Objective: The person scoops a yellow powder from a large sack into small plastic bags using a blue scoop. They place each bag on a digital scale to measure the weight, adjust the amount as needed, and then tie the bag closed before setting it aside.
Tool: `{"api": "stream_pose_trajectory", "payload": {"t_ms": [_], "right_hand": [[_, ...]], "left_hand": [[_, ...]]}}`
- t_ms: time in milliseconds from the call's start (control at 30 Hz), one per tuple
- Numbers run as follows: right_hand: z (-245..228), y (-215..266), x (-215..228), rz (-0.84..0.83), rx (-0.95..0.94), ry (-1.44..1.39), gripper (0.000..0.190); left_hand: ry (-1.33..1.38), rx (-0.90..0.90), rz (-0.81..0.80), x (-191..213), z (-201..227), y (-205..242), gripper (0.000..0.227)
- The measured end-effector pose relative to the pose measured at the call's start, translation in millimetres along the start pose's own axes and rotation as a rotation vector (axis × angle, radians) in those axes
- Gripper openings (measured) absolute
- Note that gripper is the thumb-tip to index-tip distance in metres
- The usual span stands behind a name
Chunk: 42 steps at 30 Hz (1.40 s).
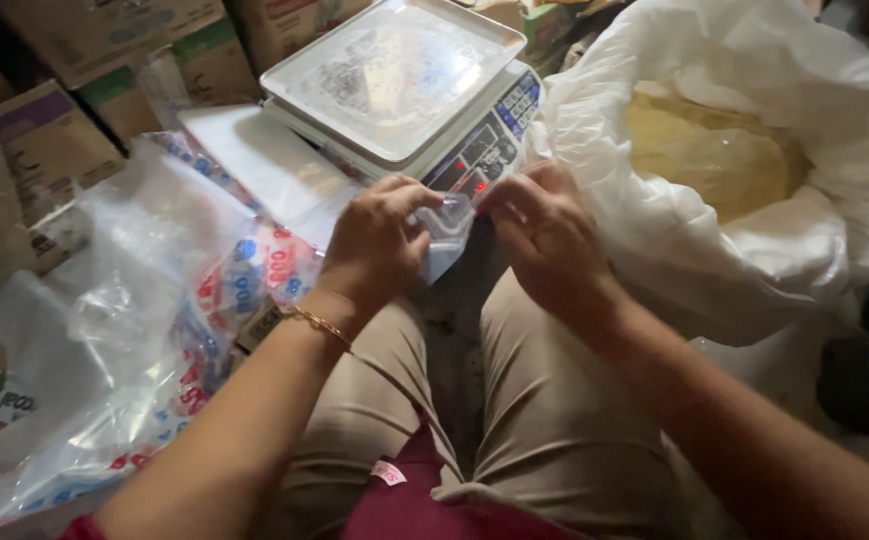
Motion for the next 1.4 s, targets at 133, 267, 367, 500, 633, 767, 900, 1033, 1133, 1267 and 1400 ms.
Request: {"api": "stream_pose_trajectory", "payload": {"t_ms": [133, 267, 367, 500, 633, 767, 900, 1033, 1133, 1267, 1400], "right_hand": [[-8.0, -26.6, -7.6, -0.291, 0.035, 0.121, 0.017], [-3.7, -17.4, -9.5, -0.577, -0.304, 0.364, 0.024], [-6.8, -13.2, 3.4, -0.59, -0.34, 0.362, 0.024], [7.9, -17.0, 33.8, -0.547, -0.445, -0.034, 0.022], [74.9, -0.1, 114.9, -0.129, -0.649, -0.348, 0.026], [186.4, 10.6, 169.0, -0.131, -0.667, 0.144, 0.038], [276.7, 24.0, 152.7, -0.578, -0.534, 0.711, 0.074], [301.8, 30.5, 126.4, -0.516, -0.663, 0.137, 0.097], [288.4, 14.9, 118.7, -0.463, -0.719, 0.176, 0.097], [261.2, -4.7, 102.3, -0.64, -0.586, 0.438, 0.114], [259.6, -16.2, 97.5, -0.721, -0.539, 0.564, 0.111]], "left_hand": [[0.071, -0.003, -0.028, -20.2, 18.0, 0.9, 0.023], [-0.002, -0.042, -0.032, -24.2, 30.5, 6.1, 0.026], [-0.051, 0.002, -0.049, -31.1, 38.8, 3.2, 0.025], [-0.04, 0.066, -0.071, -35.8, 42.8, -10.0, 0.023], [0.074, -0.017, -0.041, -28.7, 45.0, -19.9, 0.028], [0.116, 0.036, -0.088, -38.0, 48.1, -25.0, 0.027], [0.167, 0.104, -0.117, -43.8, 47.8, -24.2, 0.025], [0.218, 0.143, -0.119, -40.6, 42.4, -27.3, 0.027], [0.206, 0.159, -0.097, -37.5, 36.6, -31.7, 0.027], [0.211, 0.149, -0.071, -39.3, 32.6, -41.2, 0.03], [0.238, -0.034, 0.107, -24.1, 32.7, -53.7, 0.038]]}}
Point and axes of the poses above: each hand's wrist, its own y-axis away from the middle knuckle, its own x-axis out of the back of the hand, z = x × y, the point moved 5 cm from there along -y, towards the middle knuckle, and after that the axes turned 6 degrees about x, right-handed, at the moved point
